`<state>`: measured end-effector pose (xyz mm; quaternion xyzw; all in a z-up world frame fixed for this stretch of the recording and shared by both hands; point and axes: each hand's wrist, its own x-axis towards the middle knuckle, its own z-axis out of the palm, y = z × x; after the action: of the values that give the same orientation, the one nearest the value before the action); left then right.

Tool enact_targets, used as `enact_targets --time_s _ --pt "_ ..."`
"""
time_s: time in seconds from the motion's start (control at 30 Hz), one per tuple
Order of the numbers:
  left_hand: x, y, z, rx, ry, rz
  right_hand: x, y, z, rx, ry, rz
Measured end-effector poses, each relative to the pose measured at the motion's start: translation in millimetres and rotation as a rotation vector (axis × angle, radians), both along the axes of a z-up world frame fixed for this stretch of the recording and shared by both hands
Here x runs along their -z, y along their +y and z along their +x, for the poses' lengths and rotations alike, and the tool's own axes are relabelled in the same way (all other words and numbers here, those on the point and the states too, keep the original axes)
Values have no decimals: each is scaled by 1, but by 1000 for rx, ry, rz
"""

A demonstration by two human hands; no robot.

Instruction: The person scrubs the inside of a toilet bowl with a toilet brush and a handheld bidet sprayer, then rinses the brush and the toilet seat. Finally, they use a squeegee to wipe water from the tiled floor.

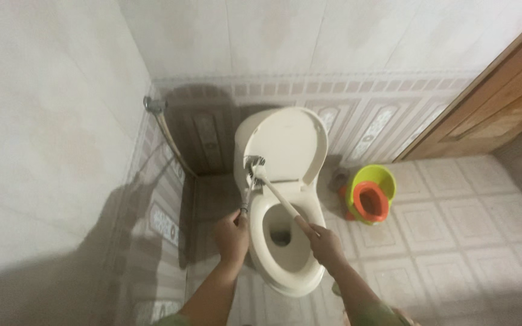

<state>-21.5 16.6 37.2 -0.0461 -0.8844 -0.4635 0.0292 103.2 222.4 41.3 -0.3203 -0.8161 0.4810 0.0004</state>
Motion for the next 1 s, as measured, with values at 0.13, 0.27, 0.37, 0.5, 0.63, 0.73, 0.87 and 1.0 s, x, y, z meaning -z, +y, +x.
enact_targets --time_s 0.13,0.27,0.37,0.5,0.63,0.73,0.87,1.0 --pt "-24 13 2 35 -45 79 -25 14 13 89 7 -103" --pt "-44 31 1 43 -91 184 -54 27 24 140 17 -106" --pt "-53 39 4 36 -101 165 -65 36 35 160 93 -104" --pt "-59 44 10 68 2 165 -52 50 52 257 174 -209" --pt "-59 47 16 105 -63 172 -21 63 71 378 191 -354" --pt "-61 46 21 139 -134 194 -5 69 81 453 174 -415" --pt "-63 46 22 122 -187 176 -5 71 91 551 129 -402" --pt "-63 46 16 114 -165 205 -35 64 98 497 132 -124"
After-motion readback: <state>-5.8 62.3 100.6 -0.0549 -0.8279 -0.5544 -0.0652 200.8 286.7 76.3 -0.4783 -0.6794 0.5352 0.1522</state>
